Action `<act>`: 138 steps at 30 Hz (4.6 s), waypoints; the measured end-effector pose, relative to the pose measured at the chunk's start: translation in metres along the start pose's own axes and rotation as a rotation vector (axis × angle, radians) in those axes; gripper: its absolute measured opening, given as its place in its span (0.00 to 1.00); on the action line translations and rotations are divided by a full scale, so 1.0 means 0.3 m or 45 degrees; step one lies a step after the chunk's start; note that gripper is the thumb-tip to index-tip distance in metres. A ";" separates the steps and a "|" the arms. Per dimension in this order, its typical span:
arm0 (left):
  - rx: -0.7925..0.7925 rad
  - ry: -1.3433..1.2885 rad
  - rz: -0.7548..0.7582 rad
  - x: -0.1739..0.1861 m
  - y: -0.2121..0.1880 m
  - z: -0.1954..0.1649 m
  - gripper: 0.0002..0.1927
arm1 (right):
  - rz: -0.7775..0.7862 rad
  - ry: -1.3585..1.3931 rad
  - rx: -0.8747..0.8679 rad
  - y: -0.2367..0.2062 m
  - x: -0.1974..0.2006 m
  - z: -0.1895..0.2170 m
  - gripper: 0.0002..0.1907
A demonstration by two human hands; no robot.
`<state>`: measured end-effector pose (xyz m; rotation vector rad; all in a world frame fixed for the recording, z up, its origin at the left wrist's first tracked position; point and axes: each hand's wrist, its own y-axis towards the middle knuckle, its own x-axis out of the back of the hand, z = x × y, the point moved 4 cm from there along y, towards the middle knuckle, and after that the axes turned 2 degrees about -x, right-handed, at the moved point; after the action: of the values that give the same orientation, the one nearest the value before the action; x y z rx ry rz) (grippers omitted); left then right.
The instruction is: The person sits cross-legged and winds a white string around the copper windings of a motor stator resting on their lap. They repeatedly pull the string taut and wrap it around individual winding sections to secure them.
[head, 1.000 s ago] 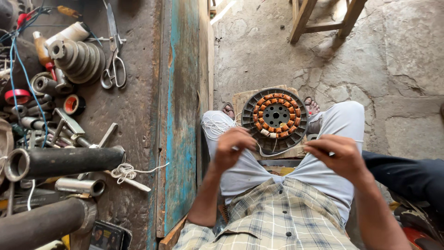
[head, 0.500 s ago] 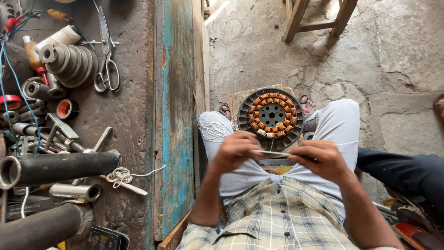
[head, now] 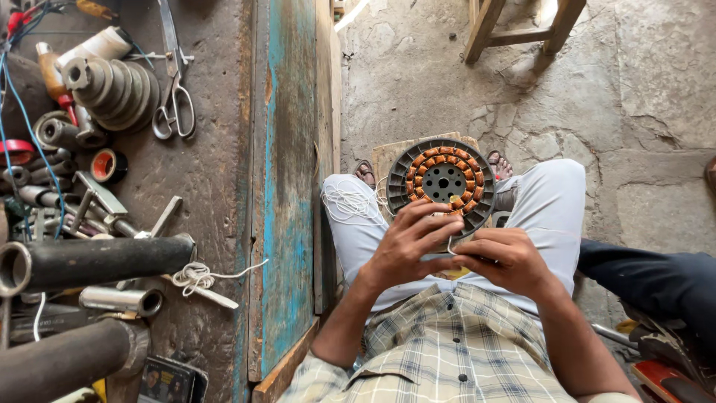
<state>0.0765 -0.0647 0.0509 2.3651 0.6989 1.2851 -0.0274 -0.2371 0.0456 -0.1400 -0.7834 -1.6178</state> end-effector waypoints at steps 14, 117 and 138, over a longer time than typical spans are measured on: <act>0.637 -0.286 -1.213 0.273 -0.297 0.215 0.09 | -0.281 0.028 -0.408 -0.128 0.147 -0.159 0.08; 0.568 -0.430 -0.493 -0.029 -0.061 0.064 0.05 | -0.366 -0.101 0.010 -0.017 -0.018 0.062 0.14; 0.440 -0.371 -0.371 -0.062 -0.047 0.046 0.08 | -0.491 0.375 -0.154 -0.050 -0.024 -0.014 0.07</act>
<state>0.0760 -0.0649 0.0239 2.5176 1.1923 0.7250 -0.0380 -0.2334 0.0327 0.1715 -0.5033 -1.9947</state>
